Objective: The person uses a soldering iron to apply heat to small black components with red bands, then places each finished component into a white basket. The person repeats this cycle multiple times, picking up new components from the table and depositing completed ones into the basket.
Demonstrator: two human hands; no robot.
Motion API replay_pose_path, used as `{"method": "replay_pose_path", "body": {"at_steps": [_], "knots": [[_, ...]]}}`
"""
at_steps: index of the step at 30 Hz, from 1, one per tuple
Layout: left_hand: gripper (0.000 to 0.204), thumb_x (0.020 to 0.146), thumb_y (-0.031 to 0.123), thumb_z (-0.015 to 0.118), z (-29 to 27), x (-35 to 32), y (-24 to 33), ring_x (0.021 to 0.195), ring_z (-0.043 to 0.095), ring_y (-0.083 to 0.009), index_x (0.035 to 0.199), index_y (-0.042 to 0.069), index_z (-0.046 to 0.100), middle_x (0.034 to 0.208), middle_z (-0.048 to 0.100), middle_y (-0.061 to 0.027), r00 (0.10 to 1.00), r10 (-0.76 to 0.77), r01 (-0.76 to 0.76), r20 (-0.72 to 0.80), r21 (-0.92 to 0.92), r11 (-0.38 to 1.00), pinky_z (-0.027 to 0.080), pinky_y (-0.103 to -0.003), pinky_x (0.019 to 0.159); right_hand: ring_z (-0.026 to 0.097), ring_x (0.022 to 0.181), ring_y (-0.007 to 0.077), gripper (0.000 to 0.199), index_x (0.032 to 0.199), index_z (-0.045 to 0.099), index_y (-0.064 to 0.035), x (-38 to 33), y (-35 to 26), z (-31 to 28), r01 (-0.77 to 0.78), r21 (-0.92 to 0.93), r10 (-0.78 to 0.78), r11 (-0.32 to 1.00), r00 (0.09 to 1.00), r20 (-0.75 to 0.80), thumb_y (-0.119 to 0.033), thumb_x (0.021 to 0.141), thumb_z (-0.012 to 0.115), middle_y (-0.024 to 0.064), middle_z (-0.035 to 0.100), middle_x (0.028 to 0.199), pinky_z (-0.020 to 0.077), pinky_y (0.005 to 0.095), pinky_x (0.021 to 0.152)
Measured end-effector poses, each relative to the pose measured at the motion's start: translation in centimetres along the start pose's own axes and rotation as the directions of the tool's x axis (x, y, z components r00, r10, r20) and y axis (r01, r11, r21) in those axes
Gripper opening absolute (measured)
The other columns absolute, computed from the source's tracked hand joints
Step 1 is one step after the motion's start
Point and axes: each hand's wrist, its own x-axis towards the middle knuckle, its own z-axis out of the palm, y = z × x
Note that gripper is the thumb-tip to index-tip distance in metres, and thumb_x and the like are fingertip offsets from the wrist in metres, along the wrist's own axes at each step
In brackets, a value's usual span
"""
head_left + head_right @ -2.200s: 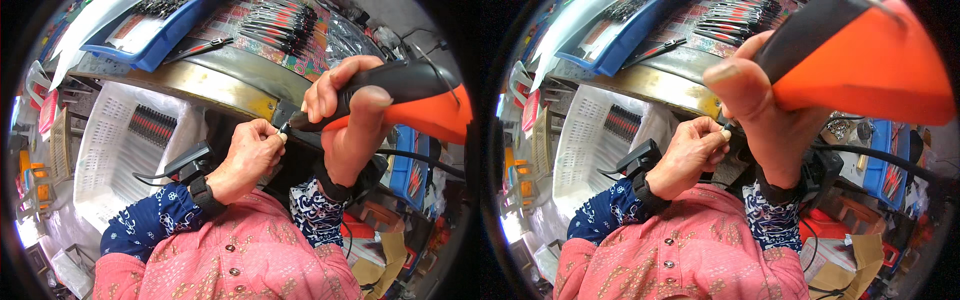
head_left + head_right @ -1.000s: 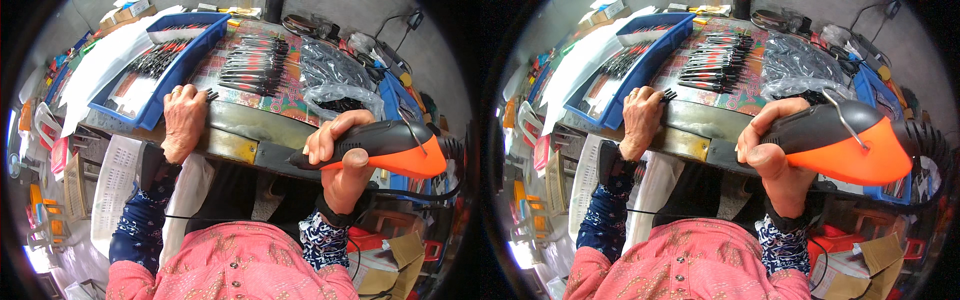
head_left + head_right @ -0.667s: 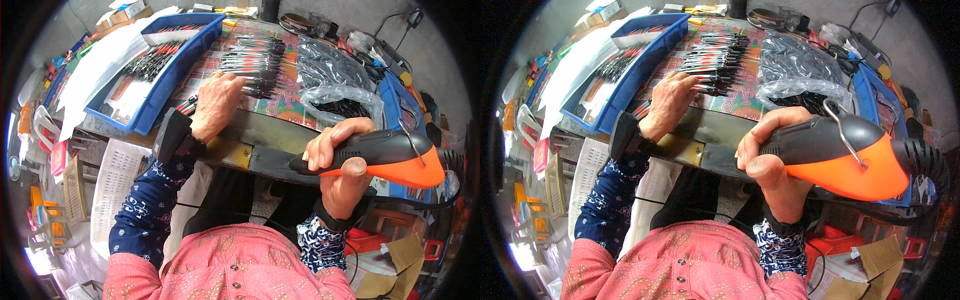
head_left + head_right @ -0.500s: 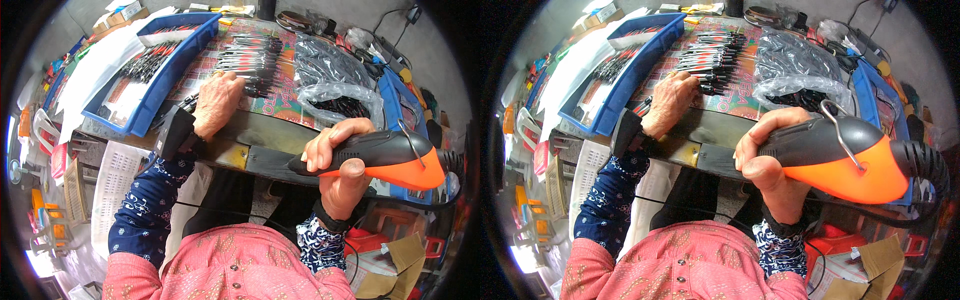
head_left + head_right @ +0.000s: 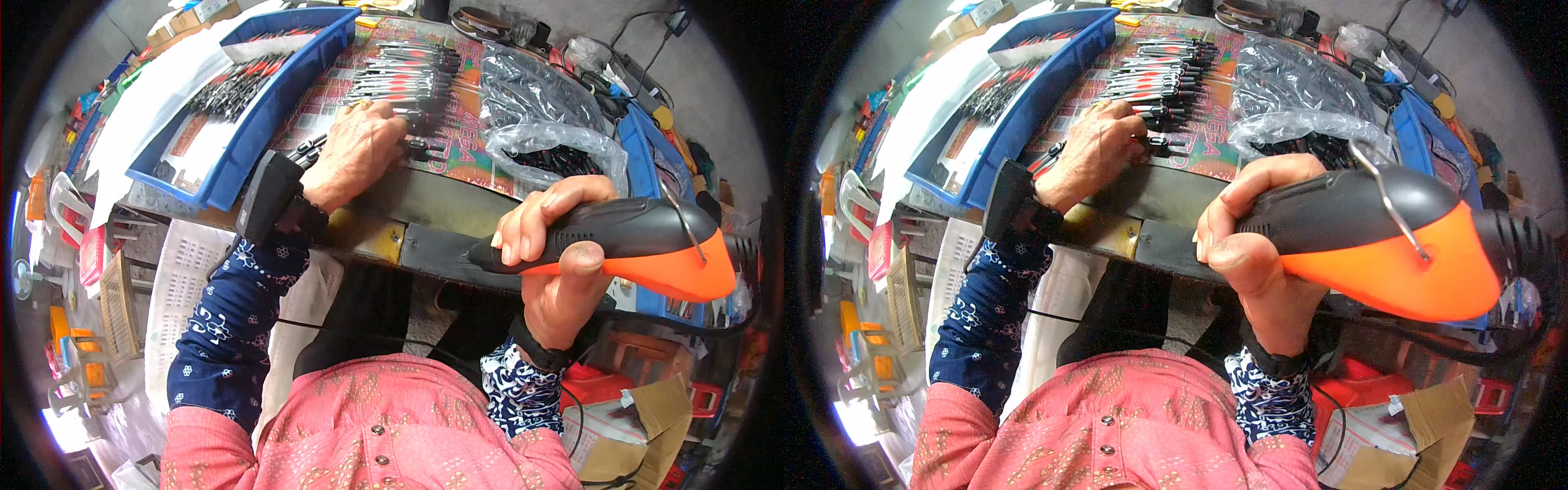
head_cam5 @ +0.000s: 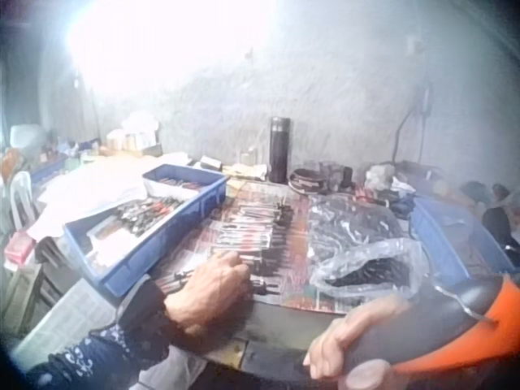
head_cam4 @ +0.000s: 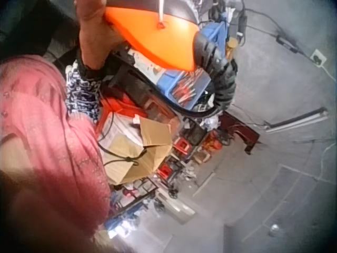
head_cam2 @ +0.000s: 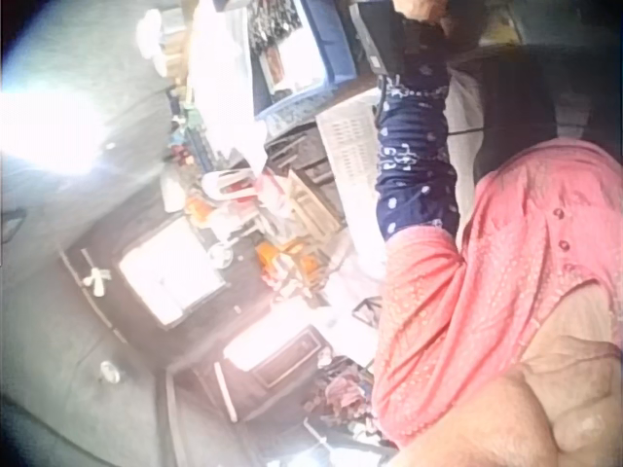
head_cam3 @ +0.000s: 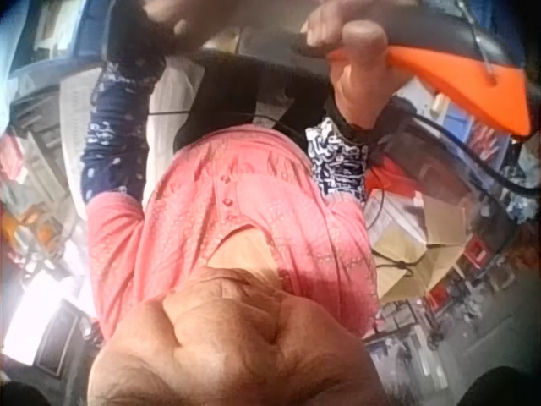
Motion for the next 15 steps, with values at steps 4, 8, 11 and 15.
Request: {"method": "replay_pose_path", "body": {"at_steps": [4, 8, 11, 15], "knots": [[0.013, 0.077, 0.008, 0.063, -0.8, -0.4, 1.3, 0.075, 0.058, -0.0329, 0.087, 0.004, 0.057, 0.079, 0.059, -0.0142, 0.998, -0.014, 0.005, -0.062, -0.141, 0.990, 0.045, -0.041, 0.064, 0.048, 0.054, 0.0129, 0.061, 0.094, 0.044, -0.0050, 0.0, -0.4, 0.0, 0.005, -0.006, -0.005, 1.000, 1.000, 0.025, -0.058, 0.075, 0.067, 0.0014, 0.046, 0.063, 0.0425, 0.0290, 0.058], [0.016, 0.080, 0.008, 0.063, -2.9, -1.7, 4.2, 0.069, 0.061, -0.0316, 0.093, 0.002, 0.057, 0.077, 0.062, -0.0143, 0.987, -0.136, 0.104, -0.086, -0.301, 0.948, 0.047, -0.037, 0.063, 0.048, 0.055, 0.0129, 0.063, 0.095, 0.044, -0.0054, -0.1, -0.8, 0.1, 0.033, -0.037, -0.031, 0.999, 0.999, 0.039, -0.061, 0.075, 0.065, 0.0013, 0.047, 0.064, 0.0423, 0.0289, 0.058], [0.019, 0.079, 0.007, 0.067, -4.7, -3.5, 6.8, 0.063, 0.061, -0.0186, 0.096, 0.002, 0.060, 0.076, 0.063, -0.0103, 0.974, -0.226, 0.186, -0.027, -0.477, 0.859, 0.047, -0.030, 0.058, 0.048, 0.055, 0.0128, 0.064, 0.095, 0.045, -0.0056, -0.3, -1.0, 0.6, 0.055, -0.046, -0.054, 0.997, 0.998, 0.031, -0.063, 0.074, 0.063, 0.0008, 0.047, 0.064, 0.0421, 0.0287, 0.058], [0.018, 0.082, 0.007, 0.067, -6.2, -6.1, 10.0, 0.061, 0.057, -0.0056, 0.096, -0.001, 0.058, 0.071, 0.059, -0.0002, 0.764, -0.433, 0.615, 0.479, -0.744, 0.262, 0.046, -0.020, 0.054, 0.048, 0.055, 0.0129, 0.067, 0.095, 0.045, -0.0057, -0.5, -1.4, 1.0, 0.060, -0.080, -0.058, 0.995, 0.998, 0.038, -0.067, 0.073, 0.060, 0.0006, 0.047, 0.064, 0.0425, 0.0290, 0.059]]}}
